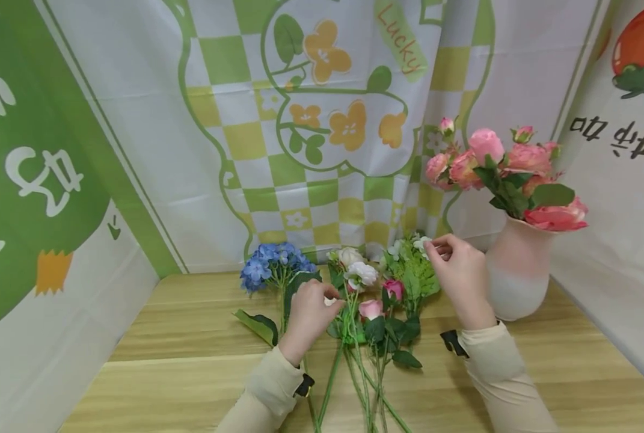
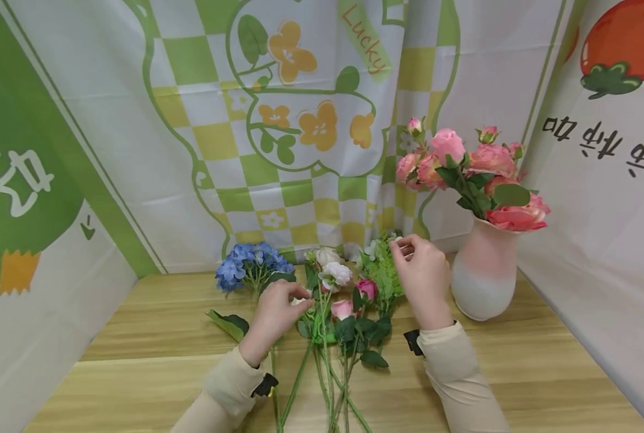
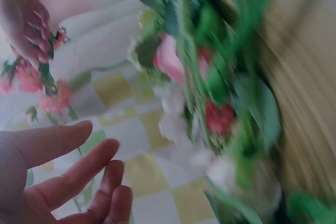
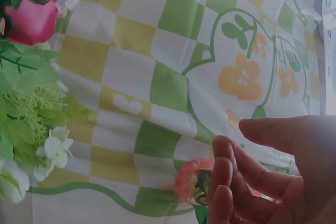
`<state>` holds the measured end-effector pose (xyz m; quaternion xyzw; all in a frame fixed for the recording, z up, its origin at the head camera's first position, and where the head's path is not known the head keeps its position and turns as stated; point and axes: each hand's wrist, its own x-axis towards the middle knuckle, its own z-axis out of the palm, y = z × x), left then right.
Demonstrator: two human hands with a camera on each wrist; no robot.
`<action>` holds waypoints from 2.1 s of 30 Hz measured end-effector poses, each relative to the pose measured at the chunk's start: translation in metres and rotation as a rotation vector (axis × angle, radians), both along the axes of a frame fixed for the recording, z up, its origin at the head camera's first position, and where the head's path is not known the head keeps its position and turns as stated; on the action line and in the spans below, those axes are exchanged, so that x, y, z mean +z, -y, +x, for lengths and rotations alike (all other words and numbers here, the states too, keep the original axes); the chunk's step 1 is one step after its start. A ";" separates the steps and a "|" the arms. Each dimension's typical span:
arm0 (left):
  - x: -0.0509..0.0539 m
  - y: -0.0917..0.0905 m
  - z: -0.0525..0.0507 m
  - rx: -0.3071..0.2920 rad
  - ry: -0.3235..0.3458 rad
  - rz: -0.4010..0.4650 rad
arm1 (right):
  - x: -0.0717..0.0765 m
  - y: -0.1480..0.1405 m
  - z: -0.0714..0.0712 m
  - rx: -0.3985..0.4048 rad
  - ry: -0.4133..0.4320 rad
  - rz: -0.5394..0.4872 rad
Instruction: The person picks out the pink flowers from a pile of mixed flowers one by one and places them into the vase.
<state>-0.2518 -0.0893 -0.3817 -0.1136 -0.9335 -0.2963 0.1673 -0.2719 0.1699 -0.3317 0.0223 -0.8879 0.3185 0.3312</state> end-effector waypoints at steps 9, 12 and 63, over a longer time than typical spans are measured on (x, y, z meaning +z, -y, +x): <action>-0.003 -0.042 0.002 -0.043 0.048 -0.197 | -0.004 0.003 0.000 0.021 0.093 0.061; -0.005 -0.054 0.001 -0.067 0.077 -0.266 | -0.004 0.002 0.000 0.024 0.122 0.061; -0.007 -0.062 -0.015 0.077 0.183 -0.118 | -0.006 0.007 0.004 0.051 0.204 0.083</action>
